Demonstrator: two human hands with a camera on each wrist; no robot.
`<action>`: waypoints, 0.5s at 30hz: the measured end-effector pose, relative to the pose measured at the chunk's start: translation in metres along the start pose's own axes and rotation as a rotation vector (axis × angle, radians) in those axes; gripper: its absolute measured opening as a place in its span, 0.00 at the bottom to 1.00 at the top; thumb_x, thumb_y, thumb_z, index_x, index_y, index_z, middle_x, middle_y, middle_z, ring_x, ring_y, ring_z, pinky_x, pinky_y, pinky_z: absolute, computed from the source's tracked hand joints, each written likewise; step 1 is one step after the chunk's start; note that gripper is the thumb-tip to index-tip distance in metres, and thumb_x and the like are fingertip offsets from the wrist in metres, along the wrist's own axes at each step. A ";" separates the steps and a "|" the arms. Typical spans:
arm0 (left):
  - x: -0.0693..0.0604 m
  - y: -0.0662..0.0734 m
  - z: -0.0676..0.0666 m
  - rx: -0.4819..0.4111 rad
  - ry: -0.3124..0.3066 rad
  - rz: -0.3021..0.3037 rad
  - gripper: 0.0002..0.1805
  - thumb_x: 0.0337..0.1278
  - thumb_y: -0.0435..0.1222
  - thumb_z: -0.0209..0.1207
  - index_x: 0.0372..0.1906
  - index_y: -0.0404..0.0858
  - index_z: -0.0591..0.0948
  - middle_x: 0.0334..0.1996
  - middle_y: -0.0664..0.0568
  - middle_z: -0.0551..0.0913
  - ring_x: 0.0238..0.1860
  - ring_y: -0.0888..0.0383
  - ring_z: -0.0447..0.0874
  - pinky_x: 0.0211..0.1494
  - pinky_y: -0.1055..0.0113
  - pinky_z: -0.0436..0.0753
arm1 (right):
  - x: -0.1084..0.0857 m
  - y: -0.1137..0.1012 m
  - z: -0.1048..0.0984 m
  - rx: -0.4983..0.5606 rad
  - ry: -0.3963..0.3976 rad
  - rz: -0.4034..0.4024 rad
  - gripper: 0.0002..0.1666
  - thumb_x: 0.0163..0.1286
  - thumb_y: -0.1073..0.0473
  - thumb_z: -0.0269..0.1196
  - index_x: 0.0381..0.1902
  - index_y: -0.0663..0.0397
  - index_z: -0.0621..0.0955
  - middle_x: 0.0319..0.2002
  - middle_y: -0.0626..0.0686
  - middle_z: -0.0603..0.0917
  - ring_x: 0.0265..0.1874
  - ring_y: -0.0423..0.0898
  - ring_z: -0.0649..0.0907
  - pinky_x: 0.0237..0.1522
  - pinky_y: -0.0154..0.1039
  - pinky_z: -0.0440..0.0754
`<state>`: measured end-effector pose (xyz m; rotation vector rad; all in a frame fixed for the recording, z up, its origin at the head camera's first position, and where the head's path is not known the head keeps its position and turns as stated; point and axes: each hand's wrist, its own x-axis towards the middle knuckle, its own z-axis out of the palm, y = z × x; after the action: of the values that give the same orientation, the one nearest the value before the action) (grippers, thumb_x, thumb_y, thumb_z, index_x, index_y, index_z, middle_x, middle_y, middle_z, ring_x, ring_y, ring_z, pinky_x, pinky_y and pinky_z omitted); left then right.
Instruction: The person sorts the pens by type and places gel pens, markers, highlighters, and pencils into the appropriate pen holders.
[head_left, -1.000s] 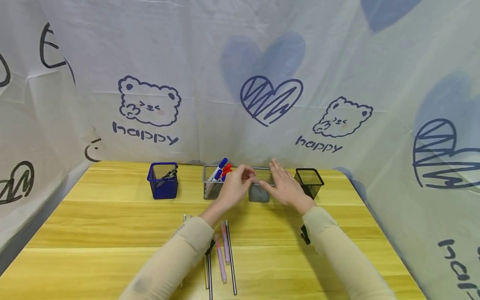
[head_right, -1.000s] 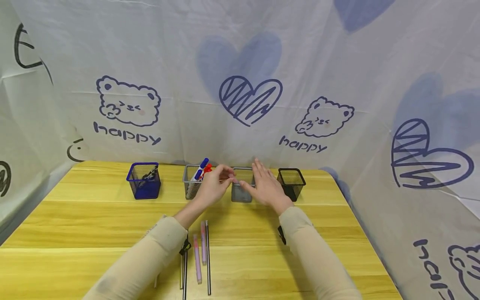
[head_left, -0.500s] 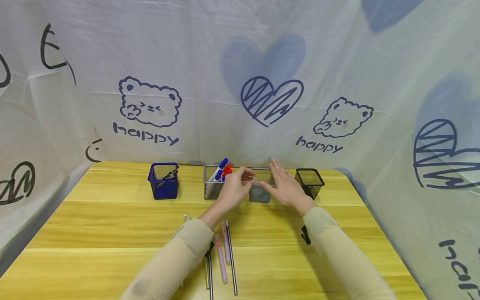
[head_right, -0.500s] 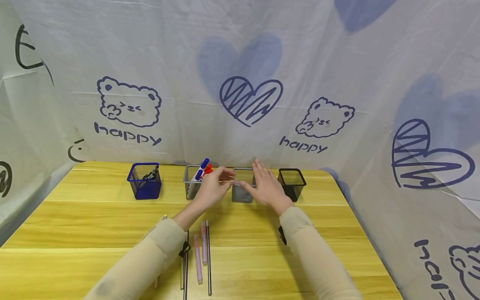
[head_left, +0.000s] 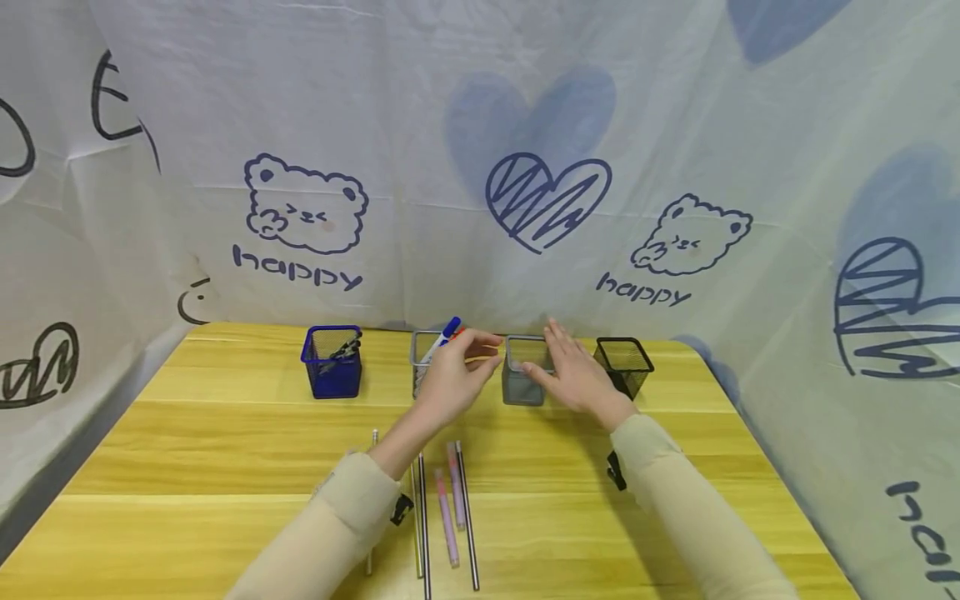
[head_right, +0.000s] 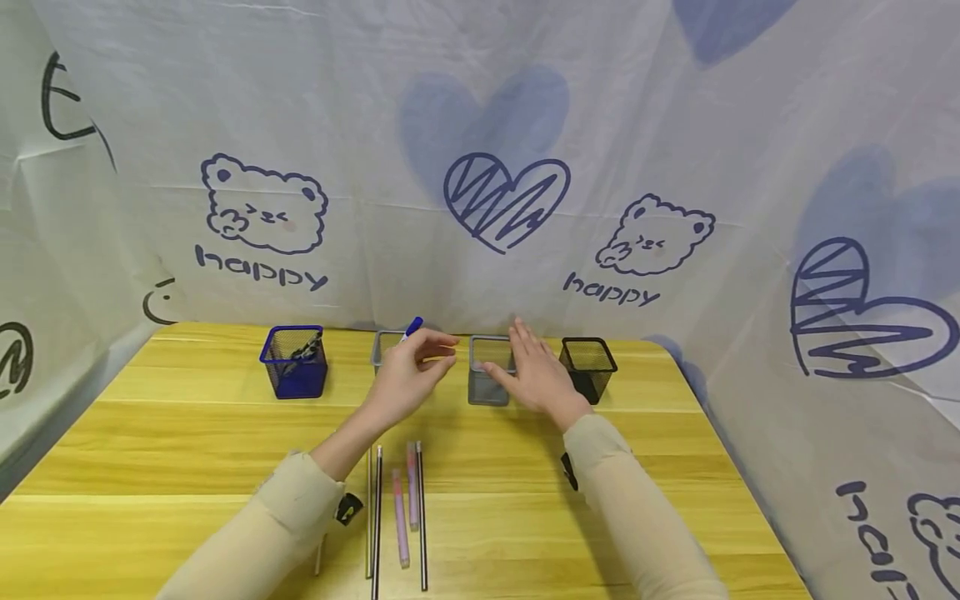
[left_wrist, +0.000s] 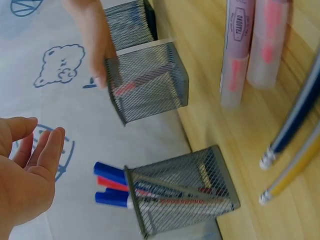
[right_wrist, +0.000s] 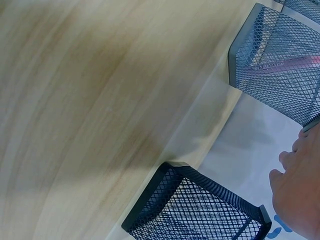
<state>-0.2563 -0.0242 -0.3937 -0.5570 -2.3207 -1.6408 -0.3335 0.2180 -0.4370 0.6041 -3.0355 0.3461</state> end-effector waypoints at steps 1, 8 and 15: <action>-0.003 0.001 -0.003 -0.006 0.003 0.005 0.13 0.70 0.28 0.64 0.56 0.35 0.82 0.55 0.46 0.86 0.57 0.51 0.86 0.57 0.69 0.86 | 0.000 0.000 0.000 0.000 0.001 0.002 0.61 0.76 0.20 0.37 0.84 0.62 0.47 0.85 0.57 0.41 0.83 0.58 0.49 0.83 0.56 0.47; -0.022 0.002 -0.025 0.010 -0.001 0.066 0.14 0.69 0.28 0.64 0.56 0.34 0.83 0.54 0.47 0.86 0.55 0.52 0.87 0.54 0.68 0.87 | -0.002 -0.002 -0.001 0.010 0.005 0.012 0.61 0.75 0.19 0.37 0.84 0.61 0.46 0.85 0.57 0.41 0.83 0.58 0.49 0.83 0.56 0.47; -0.042 -0.006 -0.045 0.053 -0.039 0.100 0.14 0.66 0.27 0.67 0.55 0.37 0.84 0.48 0.48 0.87 0.48 0.52 0.88 0.49 0.62 0.89 | 0.000 0.000 0.001 0.011 0.010 -0.008 0.61 0.75 0.19 0.37 0.84 0.63 0.47 0.85 0.58 0.41 0.83 0.58 0.49 0.82 0.56 0.46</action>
<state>-0.2221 -0.0755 -0.4006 -0.6875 -2.3164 -1.5318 -0.3330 0.2181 -0.4375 0.6129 -3.0223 0.3642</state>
